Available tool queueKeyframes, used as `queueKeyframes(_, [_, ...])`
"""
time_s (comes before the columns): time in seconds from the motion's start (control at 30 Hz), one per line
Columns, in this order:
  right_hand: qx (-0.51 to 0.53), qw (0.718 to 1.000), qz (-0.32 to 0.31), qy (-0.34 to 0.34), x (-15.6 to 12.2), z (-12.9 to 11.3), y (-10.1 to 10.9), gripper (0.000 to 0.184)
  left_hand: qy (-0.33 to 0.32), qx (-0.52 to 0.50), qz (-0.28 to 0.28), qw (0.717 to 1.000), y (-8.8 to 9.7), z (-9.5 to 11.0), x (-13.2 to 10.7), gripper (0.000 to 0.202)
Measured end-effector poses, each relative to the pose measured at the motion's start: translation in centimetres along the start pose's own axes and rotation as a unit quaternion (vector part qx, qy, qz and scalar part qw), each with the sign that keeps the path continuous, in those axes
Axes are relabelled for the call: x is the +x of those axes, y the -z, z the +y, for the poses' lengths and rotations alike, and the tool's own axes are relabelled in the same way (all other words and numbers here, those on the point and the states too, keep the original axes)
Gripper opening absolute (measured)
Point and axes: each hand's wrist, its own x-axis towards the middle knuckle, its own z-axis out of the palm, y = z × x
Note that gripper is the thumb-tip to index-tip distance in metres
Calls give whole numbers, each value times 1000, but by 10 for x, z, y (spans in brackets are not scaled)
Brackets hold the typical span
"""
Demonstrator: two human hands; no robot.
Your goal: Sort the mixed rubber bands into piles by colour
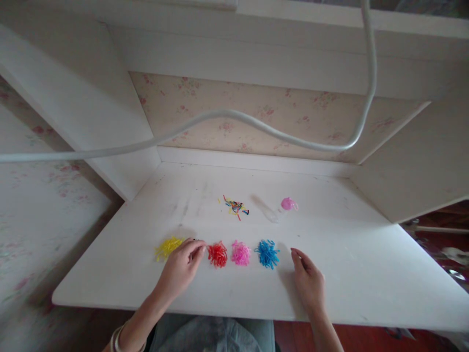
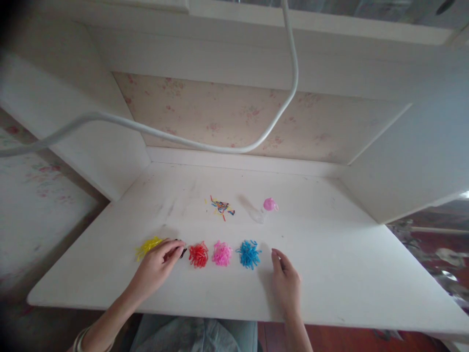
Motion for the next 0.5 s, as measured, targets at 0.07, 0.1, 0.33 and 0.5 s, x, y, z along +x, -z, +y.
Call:
queueKeyframes(0.07, [38,999,-4,-14,0,-3,0,57,37,-49,13,998,0,-9,-16,24])
queueKeyframes(0.1, [54,998,-3,-22,-1,-6,-1,59,57,-73,10,996,0,-15,-25,24])
queueKeyframes(0.33, [-117,977,-131,117,-13,-69,-39,44,112,-179,2,977,-7,-50,-63,39])
queueKeyframes(0.5, [-346,906,-179,164,-2,-121,-81,36,114,-186,-13,976,-6,-50,-61,42])
